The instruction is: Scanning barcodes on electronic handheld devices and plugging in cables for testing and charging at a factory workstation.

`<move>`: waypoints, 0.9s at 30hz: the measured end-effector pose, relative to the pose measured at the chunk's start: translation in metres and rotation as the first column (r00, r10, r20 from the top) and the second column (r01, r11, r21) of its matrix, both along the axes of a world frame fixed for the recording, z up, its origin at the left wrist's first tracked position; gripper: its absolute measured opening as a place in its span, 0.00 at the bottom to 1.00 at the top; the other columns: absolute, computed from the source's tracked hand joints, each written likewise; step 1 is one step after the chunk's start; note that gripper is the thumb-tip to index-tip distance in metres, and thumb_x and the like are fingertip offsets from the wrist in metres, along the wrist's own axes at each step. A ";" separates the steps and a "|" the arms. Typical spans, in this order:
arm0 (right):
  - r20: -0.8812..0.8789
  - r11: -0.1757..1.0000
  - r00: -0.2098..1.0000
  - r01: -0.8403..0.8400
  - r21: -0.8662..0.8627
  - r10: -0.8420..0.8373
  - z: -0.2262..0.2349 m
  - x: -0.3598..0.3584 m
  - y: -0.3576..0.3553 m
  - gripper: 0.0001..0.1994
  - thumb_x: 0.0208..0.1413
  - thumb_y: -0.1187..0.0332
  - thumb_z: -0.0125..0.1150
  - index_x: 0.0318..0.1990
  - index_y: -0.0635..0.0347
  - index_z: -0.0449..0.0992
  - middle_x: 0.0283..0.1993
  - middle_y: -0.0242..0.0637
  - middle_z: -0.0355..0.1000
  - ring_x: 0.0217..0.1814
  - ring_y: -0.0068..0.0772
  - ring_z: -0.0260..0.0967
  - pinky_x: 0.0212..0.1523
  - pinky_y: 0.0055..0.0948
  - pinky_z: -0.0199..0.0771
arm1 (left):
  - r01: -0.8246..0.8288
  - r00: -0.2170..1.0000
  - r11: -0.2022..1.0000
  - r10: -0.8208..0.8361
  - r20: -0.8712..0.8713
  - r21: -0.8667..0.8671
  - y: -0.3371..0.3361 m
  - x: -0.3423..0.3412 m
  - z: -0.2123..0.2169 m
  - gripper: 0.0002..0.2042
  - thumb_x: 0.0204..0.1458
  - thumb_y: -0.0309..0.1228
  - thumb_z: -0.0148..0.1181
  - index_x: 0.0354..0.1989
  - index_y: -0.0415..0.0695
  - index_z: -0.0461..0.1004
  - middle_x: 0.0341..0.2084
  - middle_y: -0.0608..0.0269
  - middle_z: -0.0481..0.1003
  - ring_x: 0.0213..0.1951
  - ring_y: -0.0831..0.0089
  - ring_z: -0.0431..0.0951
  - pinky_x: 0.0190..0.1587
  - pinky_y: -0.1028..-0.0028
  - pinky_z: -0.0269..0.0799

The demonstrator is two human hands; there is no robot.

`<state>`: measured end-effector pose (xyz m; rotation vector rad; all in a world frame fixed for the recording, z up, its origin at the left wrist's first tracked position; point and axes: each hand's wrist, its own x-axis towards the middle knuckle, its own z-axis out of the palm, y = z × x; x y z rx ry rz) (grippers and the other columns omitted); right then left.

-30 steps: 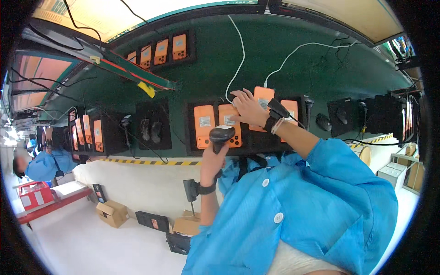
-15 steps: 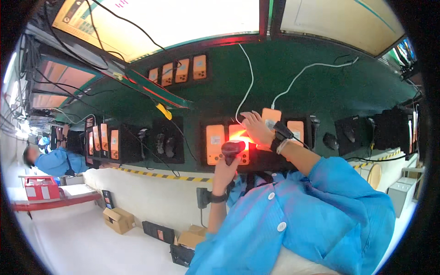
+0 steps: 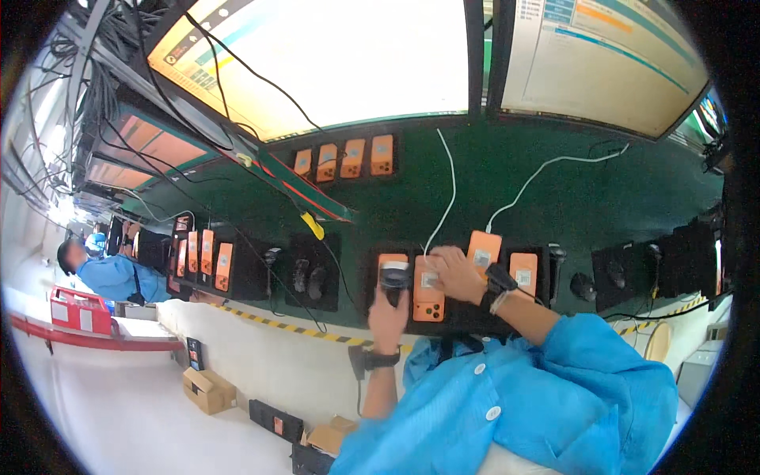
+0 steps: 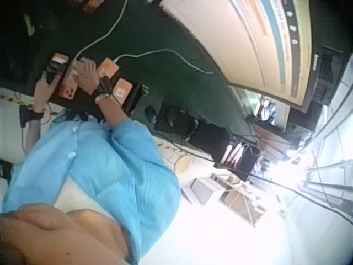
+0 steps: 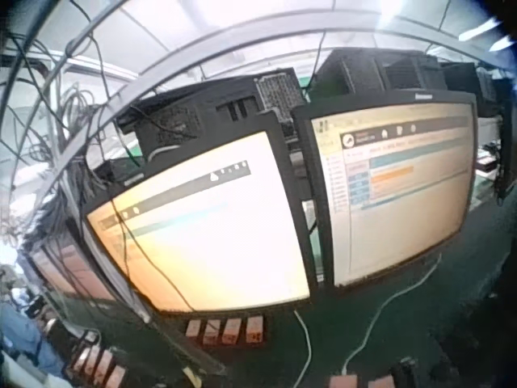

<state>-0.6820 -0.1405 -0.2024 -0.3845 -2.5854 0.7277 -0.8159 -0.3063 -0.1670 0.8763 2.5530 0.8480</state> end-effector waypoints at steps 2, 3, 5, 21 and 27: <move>0.001 0.999 0.999 -0.036 -0.039 0.036 -0.014 0.004 -0.012 0.28 0.47 0.63 0.65 0.54 0.67 0.66 0.54 0.54 0.63 0.59 0.56 0.60 0.64 0.48 0.56 | -0.027 0.999 0.993 0.029 0.020 -0.115 0.006 -0.033 0.012 0.33 0.55 0.49 0.55 0.59 0.32 0.61 0.38 0.35 0.75 0.41 0.39 0.76 0.43 0.52 0.72; -0.002 0.998 0.999 -0.045 -0.032 0.045 -0.016 0.002 -0.017 0.28 0.47 0.63 0.65 0.54 0.67 0.66 0.54 0.54 0.63 0.59 0.56 0.60 0.64 0.48 0.56 | -0.041 0.999 0.994 0.038 -0.033 -0.099 0.000 -0.050 0.002 0.33 0.56 0.49 0.54 0.59 0.31 0.61 0.41 0.34 0.74 0.43 0.39 0.75 0.45 0.52 0.71; -0.066 0.987 0.989 0.136 0.085 -0.131 -0.017 -0.002 -0.024 0.26 0.51 0.61 0.61 0.55 0.65 0.66 0.54 0.55 0.64 0.58 0.56 0.61 0.60 0.49 0.59 | -0.051 0.997 0.998 0.048 -0.054 -0.043 -0.004 -0.083 -0.022 0.33 0.56 0.49 0.53 0.59 0.30 0.60 0.46 0.33 0.71 0.48 0.39 0.72 0.48 0.52 0.69; 0.055 0.744 0.998 0.010 -0.668 0.037 0.033 0.004 0.029 0.16 0.63 0.57 0.53 0.43 0.61 0.79 0.43 0.42 0.70 0.52 0.40 0.66 0.53 0.33 0.64 | 0.165 0.885 0.984 -0.117 0.451 -0.068 0.007 -0.166 -0.140 0.25 0.63 0.44 0.40 0.60 0.35 0.61 0.53 0.35 0.69 0.58 0.43 0.66 0.57 0.59 0.63; 0.040 0.599 0.999 0.046 -0.800 -0.023 0.047 -0.008 0.025 0.18 0.61 0.55 0.57 0.46 0.61 0.79 0.41 0.41 0.73 0.43 0.33 0.69 0.44 0.29 0.68 | -0.111 0.987 0.987 0.096 0.127 0.117 0.010 -0.116 -0.067 0.22 0.59 0.38 0.50 0.56 0.36 0.66 0.55 0.42 0.67 0.58 0.48 0.65 0.60 0.60 0.58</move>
